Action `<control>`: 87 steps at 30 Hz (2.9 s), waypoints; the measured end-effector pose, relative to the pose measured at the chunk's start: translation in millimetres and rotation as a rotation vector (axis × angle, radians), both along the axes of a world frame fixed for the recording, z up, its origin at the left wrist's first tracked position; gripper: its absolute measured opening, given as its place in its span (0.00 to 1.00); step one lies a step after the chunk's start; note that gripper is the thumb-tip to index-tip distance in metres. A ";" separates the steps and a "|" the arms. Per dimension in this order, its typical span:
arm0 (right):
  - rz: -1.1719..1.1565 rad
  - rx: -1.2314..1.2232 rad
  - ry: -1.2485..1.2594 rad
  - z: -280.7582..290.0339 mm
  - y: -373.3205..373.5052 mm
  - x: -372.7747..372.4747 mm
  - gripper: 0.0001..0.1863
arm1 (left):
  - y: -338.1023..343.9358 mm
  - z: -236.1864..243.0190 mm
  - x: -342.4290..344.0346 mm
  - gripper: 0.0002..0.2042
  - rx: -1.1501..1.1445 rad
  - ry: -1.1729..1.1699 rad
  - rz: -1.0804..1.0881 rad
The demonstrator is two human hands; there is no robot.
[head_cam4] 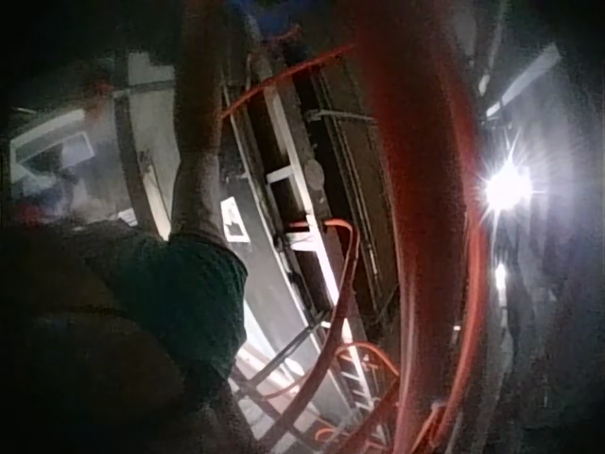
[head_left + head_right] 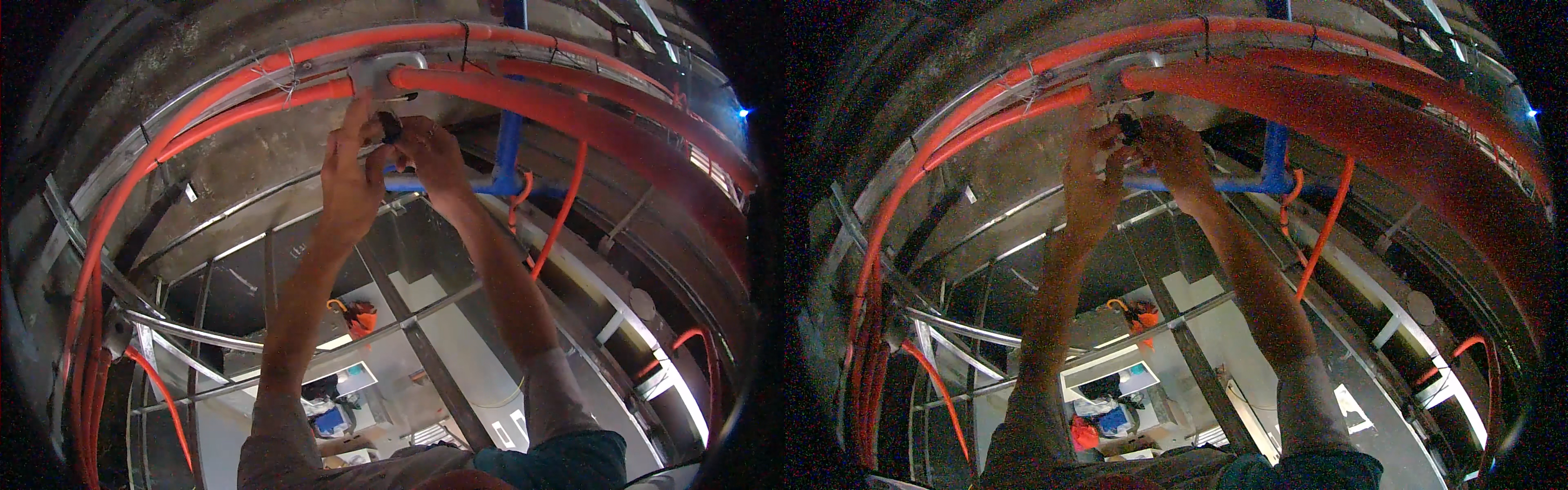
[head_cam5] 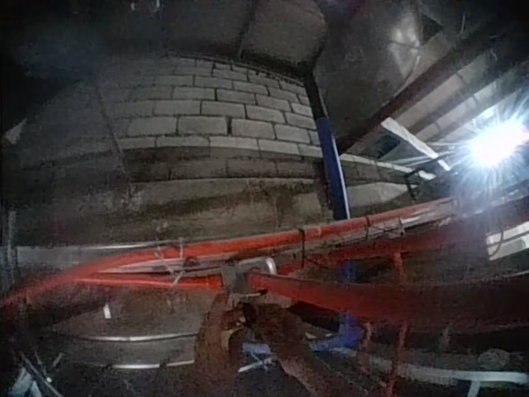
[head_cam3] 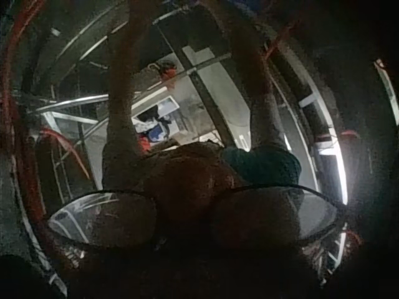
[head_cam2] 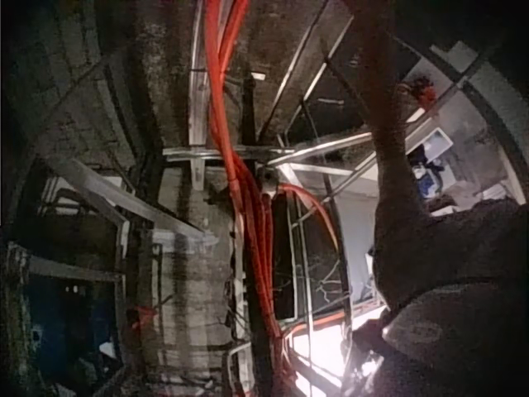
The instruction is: The person strips and cuts wires at a ceiling junction box using pliers, wraps electrical tape around the wire splice by hand, and pushes the wires into the electrical box.
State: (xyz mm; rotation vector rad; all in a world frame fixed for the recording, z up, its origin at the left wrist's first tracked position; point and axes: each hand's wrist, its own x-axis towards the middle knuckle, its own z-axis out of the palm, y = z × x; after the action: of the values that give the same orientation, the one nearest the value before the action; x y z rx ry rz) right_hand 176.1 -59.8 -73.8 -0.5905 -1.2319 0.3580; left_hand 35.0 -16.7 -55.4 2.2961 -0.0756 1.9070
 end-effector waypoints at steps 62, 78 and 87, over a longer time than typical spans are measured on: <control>-0.371 0.034 -0.243 -2.7 23.8 10.0 0.08 | 13.9 28.4 -15.3 0.22 0.327 0.247 0.192; -0.091 -0.135 -0.085 4.7 -25.0 4.3 0.15 | 0.4 4.4 3.4 0.35 0.070 -0.052 0.016; -0.179 -0.288 -0.096 29.2 -59.5 -13.4 0.25 | 9.2 -1.9 -0.5 0.34 0.111 -0.027 -0.015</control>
State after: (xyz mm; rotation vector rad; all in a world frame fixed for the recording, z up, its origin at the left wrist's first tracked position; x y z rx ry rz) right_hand 162.6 -119.3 -44.6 -0.9685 -1.2172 0.3612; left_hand 34.4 -7.5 -57.4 2.3321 -0.2072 1.9739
